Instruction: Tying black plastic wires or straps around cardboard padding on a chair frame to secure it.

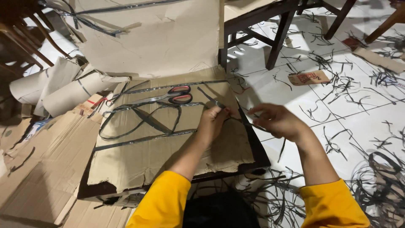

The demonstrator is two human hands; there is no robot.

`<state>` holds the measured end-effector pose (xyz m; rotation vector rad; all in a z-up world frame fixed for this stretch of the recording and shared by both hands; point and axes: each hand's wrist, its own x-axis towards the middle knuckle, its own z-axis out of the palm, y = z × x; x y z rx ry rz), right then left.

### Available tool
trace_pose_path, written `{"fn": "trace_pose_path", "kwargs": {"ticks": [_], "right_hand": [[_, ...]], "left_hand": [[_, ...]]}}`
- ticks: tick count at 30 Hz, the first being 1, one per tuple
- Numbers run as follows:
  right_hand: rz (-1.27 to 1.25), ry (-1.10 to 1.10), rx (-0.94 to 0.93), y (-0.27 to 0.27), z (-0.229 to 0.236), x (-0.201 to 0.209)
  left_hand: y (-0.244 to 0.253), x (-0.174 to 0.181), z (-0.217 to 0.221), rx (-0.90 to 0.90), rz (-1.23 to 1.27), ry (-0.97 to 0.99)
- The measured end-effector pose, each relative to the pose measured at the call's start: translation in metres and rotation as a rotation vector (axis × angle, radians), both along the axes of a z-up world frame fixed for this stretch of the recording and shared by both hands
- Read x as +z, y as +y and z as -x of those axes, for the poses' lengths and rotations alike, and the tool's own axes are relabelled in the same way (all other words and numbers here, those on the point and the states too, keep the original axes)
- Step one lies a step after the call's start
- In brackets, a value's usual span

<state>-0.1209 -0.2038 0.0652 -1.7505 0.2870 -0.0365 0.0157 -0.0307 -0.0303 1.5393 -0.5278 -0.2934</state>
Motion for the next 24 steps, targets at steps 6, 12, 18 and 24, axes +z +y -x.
{"fn": "trace_pose_path", "kwargs": {"ticks": [6,12,18,24], "right_hand": [[0.404,0.007,0.044,-0.010,-0.005,-0.005],[-0.428,-0.585,0.237,0.016,-0.021,-0.043],[-0.498,-0.530,0.268,-0.017,-0.034,-0.079],[-0.565,-0.544,0.255,-0.046,-0.035,-0.134]], "left_hand": [[0.010,0.018,0.011,-0.017,0.027,0.013],[0.013,0.035,0.021,-0.075,-0.017,0.018],[0.044,0.073,0.023,-0.165,-0.209,-0.072],[0.070,0.111,0.033,-0.214,-0.438,-0.200]]}}
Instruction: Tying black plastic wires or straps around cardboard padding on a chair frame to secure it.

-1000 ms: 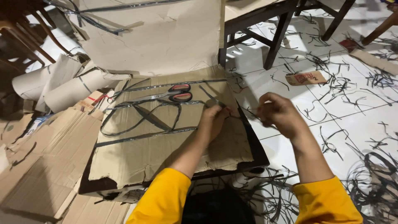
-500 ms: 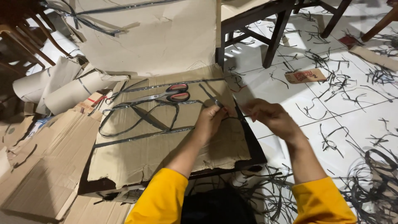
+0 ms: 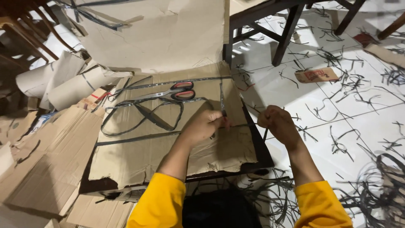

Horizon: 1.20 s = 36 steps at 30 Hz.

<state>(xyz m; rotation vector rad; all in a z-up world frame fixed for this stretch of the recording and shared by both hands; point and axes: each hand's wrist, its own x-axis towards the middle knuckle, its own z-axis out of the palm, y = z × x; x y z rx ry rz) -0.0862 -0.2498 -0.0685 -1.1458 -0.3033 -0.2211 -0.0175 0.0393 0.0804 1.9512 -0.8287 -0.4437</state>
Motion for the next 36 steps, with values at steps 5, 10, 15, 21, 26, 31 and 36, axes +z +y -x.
{"fn": "trace_pose_path", "kwargs": {"ticks": [5,10,15,21,26,31,36], "right_hand": [[0.101,-0.082,-0.131,0.014,0.005,-0.001],[0.281,-0.086,-0.295,0.040,0.025,0.042],[0.878,-0.028,-0.535,0.031,0.006,0.025],[1.033,0.172,-0.644,0.049,0.000,0.012],[1.003,0.134,-0.728,0.043,-0.011,0.002],[0.754,0.378,-0.660,0.064,0.006,0.047],[0.609,0.474,-0.712,0.063,0.006,0.036]], "left_hand": [[0.003,-0.022,-0.008,-0.029,0.072,0.017],[-0.010,-0.106,-0.047,-0.028,0.240,-0.015],[-0.032,-0.043,-0.016,0.005,0.344,-0.267],[-0.073,-0.048,-0.014,-0.078,0.220,-0.963],[-0.071,-0.035,-0.015,-0.105,0.196,-0.481],[-0.059,-0.046,-0.006,-0.157,-0.119,-0.240],[-0.076,-0.077,-0.008,-0.084,0.099,-0.313]]}}
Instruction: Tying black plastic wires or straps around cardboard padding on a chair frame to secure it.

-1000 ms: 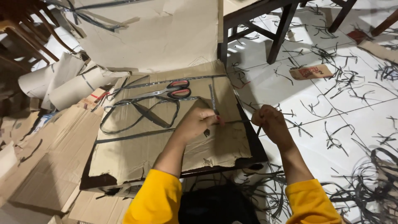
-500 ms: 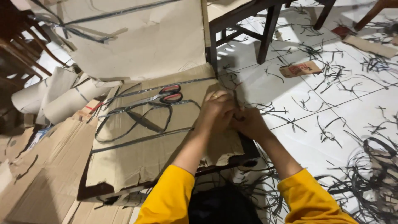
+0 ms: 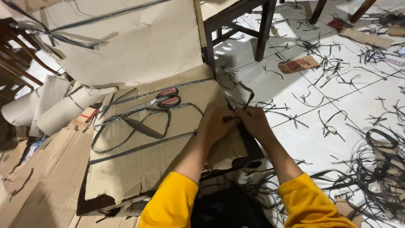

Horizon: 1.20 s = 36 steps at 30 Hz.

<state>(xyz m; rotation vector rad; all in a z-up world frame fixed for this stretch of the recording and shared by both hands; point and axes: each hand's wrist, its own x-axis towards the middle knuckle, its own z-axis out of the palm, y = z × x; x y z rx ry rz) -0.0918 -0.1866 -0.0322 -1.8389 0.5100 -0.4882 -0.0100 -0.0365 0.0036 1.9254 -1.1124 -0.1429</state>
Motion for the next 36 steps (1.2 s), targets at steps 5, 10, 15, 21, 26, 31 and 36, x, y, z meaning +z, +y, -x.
{"fn": "trace_pose_path", "kwargs": {"ticks": [5,10,15,21,26,31,36], "right_hand": [[-0.122,-0.092,0.032,-0.005,0.014,-0.004],[-0.553,-0.394,0.253,-0.008,0.037,0.011],[-0.309,-0.350,0.221,-0.001,0.055,0.065],[-0.462,-0.345,0.151,0.032,0.025,0.132],[-0.222,-0.348,0.111,0.003,0.005,0.098],[0.216,-0.223,-0.156,0.011,0.038,0.082],[0.686,-0.417,-0.169,0.022,0.052,0.055]], "left_hand": [[-0.012,-0.026,-0.013,-0.018,0.039,0.107],[-0.013,-0.036,-0.020,-0.009,0.006,0.128],[-0.009,-0.018,-0.011,-0.008,0.072,0.192],[-0.002,-0.010,-0.001,-0.082,0.010,0.220],[-0.001,-0.005,0.004,-0.065,0.006,0.232],[-0.002,-0.015,-0.006,-0.044,-0.035,0.223],[-0.011,-0.033,-0.014,-0.029,-0.133,0.241]]}}
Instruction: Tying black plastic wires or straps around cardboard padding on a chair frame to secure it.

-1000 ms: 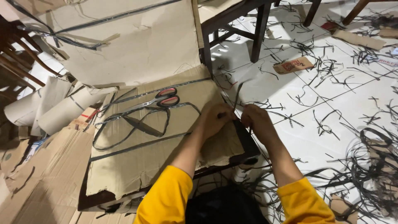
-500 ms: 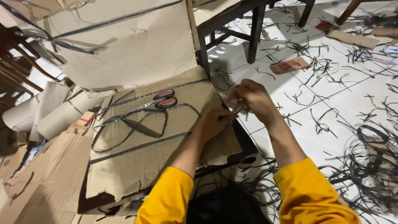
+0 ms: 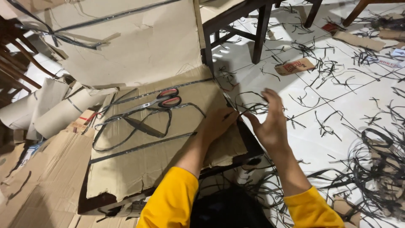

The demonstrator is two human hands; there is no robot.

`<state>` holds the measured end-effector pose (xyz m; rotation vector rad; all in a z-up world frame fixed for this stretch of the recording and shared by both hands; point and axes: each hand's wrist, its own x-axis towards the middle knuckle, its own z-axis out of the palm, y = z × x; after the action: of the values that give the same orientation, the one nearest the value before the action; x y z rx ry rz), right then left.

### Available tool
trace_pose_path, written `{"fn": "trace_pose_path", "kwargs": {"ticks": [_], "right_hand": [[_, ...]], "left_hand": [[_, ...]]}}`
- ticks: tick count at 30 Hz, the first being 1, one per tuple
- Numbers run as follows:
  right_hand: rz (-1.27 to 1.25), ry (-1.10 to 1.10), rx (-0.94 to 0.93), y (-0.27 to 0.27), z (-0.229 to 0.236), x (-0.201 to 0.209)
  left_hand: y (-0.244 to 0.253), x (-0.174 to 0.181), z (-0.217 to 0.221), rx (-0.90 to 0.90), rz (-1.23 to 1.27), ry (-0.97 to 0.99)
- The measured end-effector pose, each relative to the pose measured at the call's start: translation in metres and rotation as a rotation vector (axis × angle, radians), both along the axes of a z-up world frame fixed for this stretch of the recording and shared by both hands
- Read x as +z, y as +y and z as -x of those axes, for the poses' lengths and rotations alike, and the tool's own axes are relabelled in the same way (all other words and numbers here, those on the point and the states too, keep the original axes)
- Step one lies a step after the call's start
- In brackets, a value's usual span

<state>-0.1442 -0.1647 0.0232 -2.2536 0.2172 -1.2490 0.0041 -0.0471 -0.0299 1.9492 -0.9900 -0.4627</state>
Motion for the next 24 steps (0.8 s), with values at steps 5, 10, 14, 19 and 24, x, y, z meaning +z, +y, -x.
{"fn": "trace_pose_path", "kwargs": {"ticks": [5,10,14,19,24], "right_hand": [[0.390,-0.005,-0.310,-0.001,0.002,-0.017],[-0.034,0.144,0.130,-0.006,-0.017,-0.032],[-0.272,0.157,0.058,0.005,-0.020,-0.034],[-0.215,0.048,0.075,0.000,-0.018,-0.041],[-0.027,0.115,0.084,0.000,-0.022,-0.036]], "left_hand": [[0.002,0.005,-0.005,-0.036,0.024,-0.042],[0.009,0.023,0.000,-0.070,0.084,-0.086],[0.017,0.036,0.008,-0.060,0.074,-0.062],[0.022,0.039,0.017,-0.051,0.227,0.007],[0.022,0.043,0.023,0.012,0.172,-0.137]]}}
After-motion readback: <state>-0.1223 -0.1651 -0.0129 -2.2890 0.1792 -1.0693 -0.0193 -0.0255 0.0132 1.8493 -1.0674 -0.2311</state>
